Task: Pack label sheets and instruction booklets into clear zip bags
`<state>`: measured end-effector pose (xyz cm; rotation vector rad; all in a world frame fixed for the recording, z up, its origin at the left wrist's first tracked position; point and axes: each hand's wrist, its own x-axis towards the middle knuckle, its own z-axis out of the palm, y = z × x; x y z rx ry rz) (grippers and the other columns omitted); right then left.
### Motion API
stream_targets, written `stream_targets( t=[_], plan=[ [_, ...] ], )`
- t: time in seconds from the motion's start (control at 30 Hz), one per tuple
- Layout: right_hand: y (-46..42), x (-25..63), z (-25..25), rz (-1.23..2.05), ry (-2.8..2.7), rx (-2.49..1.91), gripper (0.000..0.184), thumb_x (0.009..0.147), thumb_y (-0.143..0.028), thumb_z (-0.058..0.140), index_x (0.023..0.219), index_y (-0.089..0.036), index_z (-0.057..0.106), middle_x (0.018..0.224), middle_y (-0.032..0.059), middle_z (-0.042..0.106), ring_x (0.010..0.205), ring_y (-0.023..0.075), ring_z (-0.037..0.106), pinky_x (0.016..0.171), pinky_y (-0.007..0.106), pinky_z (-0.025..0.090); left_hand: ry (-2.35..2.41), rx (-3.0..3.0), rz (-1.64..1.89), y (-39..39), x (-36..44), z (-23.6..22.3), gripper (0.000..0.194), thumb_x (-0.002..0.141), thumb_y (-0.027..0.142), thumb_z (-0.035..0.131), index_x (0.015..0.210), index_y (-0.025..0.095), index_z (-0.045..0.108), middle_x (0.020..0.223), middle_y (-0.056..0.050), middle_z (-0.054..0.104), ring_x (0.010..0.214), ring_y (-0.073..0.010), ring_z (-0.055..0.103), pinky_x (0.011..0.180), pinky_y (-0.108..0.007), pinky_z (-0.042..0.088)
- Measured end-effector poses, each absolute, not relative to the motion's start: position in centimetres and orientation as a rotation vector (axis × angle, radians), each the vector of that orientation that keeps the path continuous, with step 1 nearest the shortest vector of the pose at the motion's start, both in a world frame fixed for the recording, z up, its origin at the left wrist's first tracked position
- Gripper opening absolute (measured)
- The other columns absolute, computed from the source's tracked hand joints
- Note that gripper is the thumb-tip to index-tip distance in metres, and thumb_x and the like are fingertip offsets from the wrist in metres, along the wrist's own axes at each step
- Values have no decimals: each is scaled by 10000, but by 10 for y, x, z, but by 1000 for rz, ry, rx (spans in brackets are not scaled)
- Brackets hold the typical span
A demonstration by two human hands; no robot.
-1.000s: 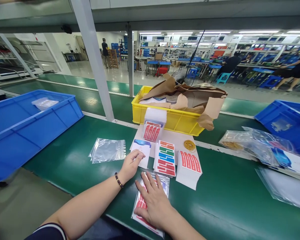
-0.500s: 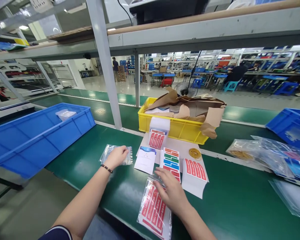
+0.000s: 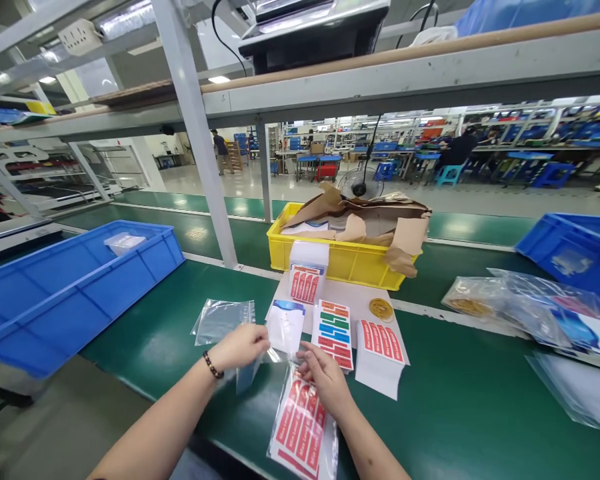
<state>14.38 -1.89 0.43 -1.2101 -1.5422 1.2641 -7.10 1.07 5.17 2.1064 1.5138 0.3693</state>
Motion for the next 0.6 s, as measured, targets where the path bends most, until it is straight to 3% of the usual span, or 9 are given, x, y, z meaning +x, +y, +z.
stream_targets(
  t=[0.1, 0.23, 0.3, 0.4, 0.6],
  plan=[
    [-16, 146, -2, 1347, -1492, -1303, 621, 792, -521, 394, 1227, -78, 395, 683, 54, 636, 528, 175, 600, 508, 319, 495, 1328, 2171, 401, -3, -39, 52, 184, 715, 288, 449, 618, 181, 563, 608, -1, 581, 546, -106, 455, 502, -208, 270],
    [-17, 154, -6, 775, -1827, -1363, 388, 829, -311, 386, 1160, -141, 494, 953, 107, 643, 890, 234, 598, 779, 394, 470, 1185, 1879, 641, 1, -6, 39, 252, 692, 370, 498, 556, 160, 522, 526, 18, 511, 499, -90, 401, 490, -212, 271],
    [-18, 156, -7, 500, -1975, -1334, 370, 825, -230, 354, 1158, -163, 502, 1079, 111, 599, 987, 234, 558, 831, 399, 449, 1125, 1573, 763, 7, 6, 30, 302, 707, 414, 475, 566, 149, 513, 522, 21, 495, 491, -84, 408, 483, -206, 298],
    [-18, 155, -8, 313, -2101, -1309, 394, 811, -177, 339, 1181, -157, 476, 1057, 111, 607, 943, 223, 579, 777, 377, 487, 1092, 1335, 801, 13, 16, 17, 316, 727, 412, 430, 582, 139, 500, 516, 22, 485, 451, -71, 410, 447, -195, 317],
    [-17, 151, -7, 314, -2106, -1283, 352, 833, -168, 325, 1137, -155, 501, 931, 101, 613, 874, 205, 581, 767, 343, 485, 1063, 1183, 758, 12, 15, 3, 282, 703, 388, 435, 632, 129, 520, 523, 14, 495, 394, -57, 409, 359, -170, 269]
  ],
)
